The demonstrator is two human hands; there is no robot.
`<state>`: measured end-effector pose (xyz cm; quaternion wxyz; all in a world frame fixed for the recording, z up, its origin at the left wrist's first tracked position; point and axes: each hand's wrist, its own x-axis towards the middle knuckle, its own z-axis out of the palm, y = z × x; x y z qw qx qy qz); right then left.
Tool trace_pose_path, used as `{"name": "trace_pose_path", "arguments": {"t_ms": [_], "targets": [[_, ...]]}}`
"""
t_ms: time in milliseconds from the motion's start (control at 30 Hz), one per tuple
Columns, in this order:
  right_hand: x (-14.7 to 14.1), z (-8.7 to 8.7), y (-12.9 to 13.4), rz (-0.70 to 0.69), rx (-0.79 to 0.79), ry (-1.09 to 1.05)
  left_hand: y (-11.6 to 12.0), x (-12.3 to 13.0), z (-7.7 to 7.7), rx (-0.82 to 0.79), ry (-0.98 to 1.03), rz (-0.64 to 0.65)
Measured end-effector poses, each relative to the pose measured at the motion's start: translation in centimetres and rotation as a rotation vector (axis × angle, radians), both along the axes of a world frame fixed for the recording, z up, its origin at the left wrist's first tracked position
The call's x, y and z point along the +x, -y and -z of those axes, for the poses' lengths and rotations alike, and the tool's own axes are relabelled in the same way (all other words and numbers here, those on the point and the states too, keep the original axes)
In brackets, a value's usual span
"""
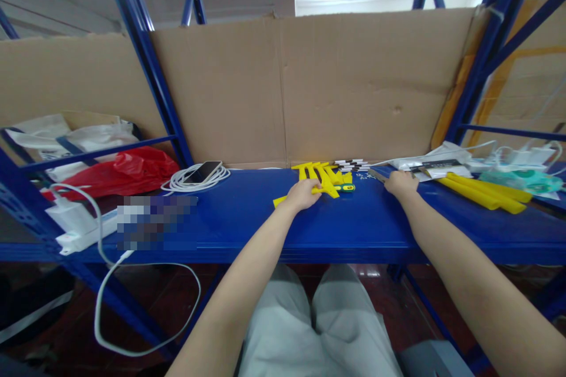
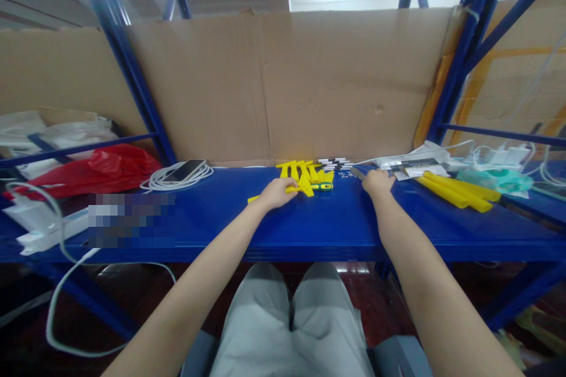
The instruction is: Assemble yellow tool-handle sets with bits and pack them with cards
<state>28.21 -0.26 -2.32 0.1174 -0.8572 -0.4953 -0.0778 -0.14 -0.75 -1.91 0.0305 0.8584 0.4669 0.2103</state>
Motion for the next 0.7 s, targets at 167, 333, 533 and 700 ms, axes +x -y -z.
{"name": "trace_pose_path", "arguments": {"t_ms": [167,333,533,700], "targets": [[0.14,0.02,-0.22,0.036,-0.02,-0.048,-0.04,-0.02,0.04,-0.001,-0.001,0.008],[0.07,0.23,-0.4,0.028,0.006,-0.063,-0.16,-0.02,0.2,-0.006,0.002,0.016],[0.16,0.39,-0.66,0.028,0.027,-0.102,-0.26,-0.01,0.3,0.001,-0.002,0.024],[0.27,0.13,-0.43,0.062,0.084,-0.24,-0.22,-0.04,0.26,-0.003,0.011,0.034]]}}
